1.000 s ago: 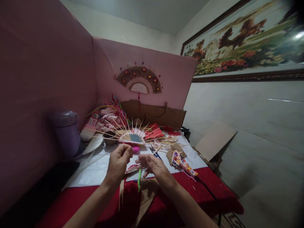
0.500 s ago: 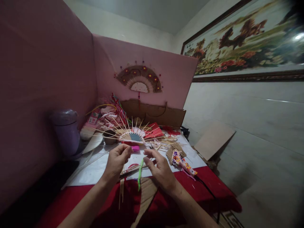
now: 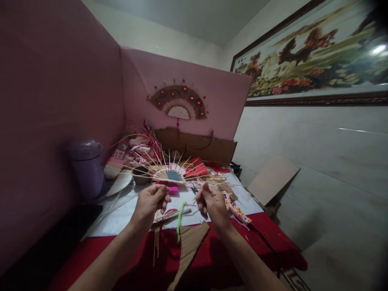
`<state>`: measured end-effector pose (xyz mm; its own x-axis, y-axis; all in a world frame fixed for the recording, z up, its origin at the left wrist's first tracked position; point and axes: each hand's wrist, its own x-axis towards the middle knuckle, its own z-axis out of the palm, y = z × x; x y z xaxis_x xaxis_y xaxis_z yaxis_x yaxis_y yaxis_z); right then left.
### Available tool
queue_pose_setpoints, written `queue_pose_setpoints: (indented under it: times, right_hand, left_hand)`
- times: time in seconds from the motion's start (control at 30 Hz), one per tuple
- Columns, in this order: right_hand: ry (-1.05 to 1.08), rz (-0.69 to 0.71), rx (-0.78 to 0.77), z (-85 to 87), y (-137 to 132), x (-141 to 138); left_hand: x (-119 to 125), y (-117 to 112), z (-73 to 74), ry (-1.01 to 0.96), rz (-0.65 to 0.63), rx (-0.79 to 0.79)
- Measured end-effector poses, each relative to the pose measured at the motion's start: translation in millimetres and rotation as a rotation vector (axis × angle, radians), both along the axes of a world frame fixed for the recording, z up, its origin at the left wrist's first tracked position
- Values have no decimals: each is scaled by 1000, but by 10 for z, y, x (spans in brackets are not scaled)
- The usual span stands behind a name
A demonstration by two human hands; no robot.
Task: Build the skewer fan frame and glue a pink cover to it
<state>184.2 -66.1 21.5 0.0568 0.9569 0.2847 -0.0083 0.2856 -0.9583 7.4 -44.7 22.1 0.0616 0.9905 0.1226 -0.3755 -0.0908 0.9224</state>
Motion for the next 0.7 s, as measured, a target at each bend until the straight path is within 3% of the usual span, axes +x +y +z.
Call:
queue_pose_setpoints:
  times: [0.2,0.43,0.6,0.7]
  right_hand:
    - [-382,-91,292,40,-68,-254]
    - [-628,-212,482,41,-60,-347]
    - [-514,-283,646,-9,-111,-340]
    - [-489,-248,686,-26,-122,-336]
  left_hand:
    - [153,-39,-30,-29,-100,-81]
    - [230,-202,33,-4,-7,-54]
    - [229,-253,101,-121,-61,-197]
    - [242,-278,107,-153,-125,-220]
